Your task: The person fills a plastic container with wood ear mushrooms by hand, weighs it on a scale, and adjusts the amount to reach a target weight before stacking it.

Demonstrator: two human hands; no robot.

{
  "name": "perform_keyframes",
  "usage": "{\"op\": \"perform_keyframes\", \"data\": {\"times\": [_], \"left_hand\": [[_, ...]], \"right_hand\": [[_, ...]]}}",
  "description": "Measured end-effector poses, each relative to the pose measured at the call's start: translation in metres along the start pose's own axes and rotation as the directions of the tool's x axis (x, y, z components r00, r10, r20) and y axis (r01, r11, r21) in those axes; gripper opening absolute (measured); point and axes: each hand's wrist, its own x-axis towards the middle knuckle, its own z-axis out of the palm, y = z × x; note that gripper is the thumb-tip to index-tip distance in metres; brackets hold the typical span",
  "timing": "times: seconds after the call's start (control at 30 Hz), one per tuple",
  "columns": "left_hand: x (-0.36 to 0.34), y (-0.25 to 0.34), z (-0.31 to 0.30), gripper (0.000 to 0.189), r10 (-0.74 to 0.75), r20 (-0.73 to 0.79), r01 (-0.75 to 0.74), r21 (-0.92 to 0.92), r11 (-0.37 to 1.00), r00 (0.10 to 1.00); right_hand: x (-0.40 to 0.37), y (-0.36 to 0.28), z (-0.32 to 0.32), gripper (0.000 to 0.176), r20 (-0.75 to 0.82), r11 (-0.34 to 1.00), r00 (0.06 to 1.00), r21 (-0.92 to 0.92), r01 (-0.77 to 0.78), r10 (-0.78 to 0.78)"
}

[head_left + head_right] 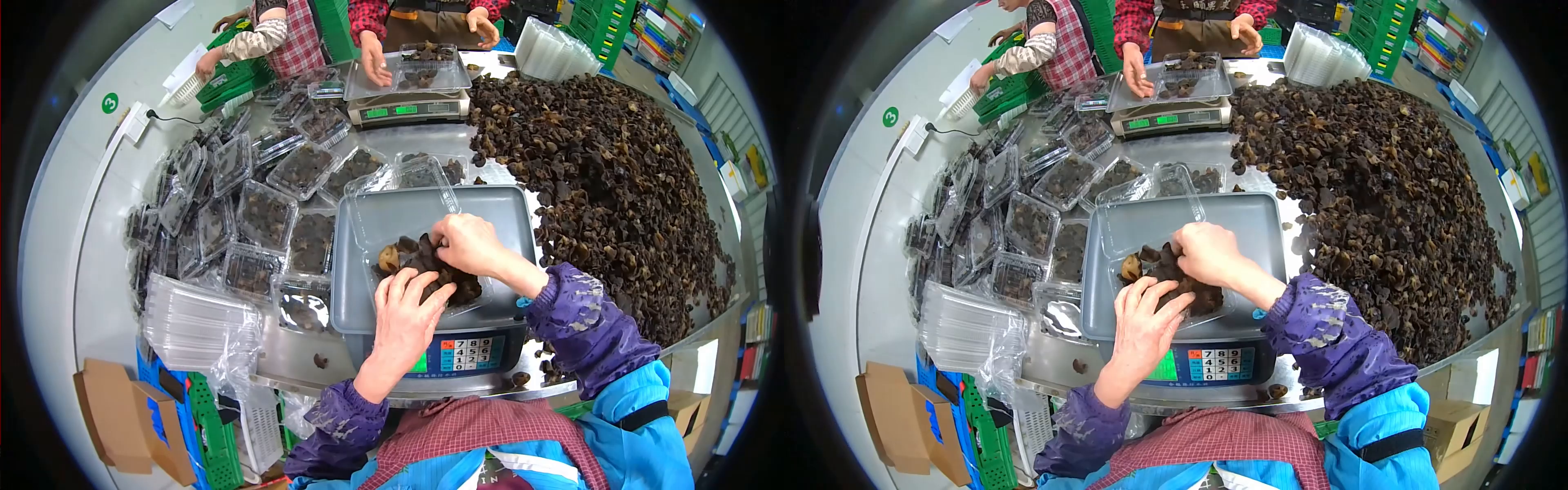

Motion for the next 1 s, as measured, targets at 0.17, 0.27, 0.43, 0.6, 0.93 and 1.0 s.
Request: {"op": "perform_keyframes", "data": {"times": [0.17, 0.27, 0.43, 0.6, 0.93, 1.0], "left_hand": [[0.000, 0.002, 0.000, 0.041, 0.000, -0.003, 0.000, -0.001, 1.000, 1.000], [0.000, 0.002, 0.000, 0.041, 0.001, 0.004, -0.001, 0.008, 1.000, 1.000], [0.000, 0.002, -0.005, 0.040, 0.003, 0.023, -0.003, -0.010, 1.000, 1.000], [0.003, 0.002, -0.007, 0.039, -0.003, 0.038, 0.004, -0.032, 0.999, 0.999], [0.007, -0.008, -0.022, 0.035, -0.006, -0.049, 0.001, -0.115, 0.993, 0.999], [0.010, -0.012, -0.038, 0.030, -0.045, -0.115, 0.019, -0.216, 0.976, 0.992]], "right_hand": [[-0.007, 0.002, -0.002, 0.018, 0.051, 0.992, 0.996, 0.094, -0.082, 0.077], [-0.011, 0.000, -0.001, 0.017, -0.045, 0.995, 0.998, 0.094, -0.039, 0.043], [-0.018, 0.004, -0.009, 0.018, -0.137, 0.945, 0.986, 0.322, -0.048, 0.096], [-0.035, 0.006, -0.034, 0.020, 0.021, 0.633, 0.974, 0.757, -0.162, 0.225], [-0.092, 0.019, -0.052, 0.016, 0.186, 0.117, 0.933, 0.966, -0.231, 0.309], [-0.117, 0.036, -0.052, 0.018, 0.137, 0.195, 0.914, 0.955, -0.224, 0.381]]}}
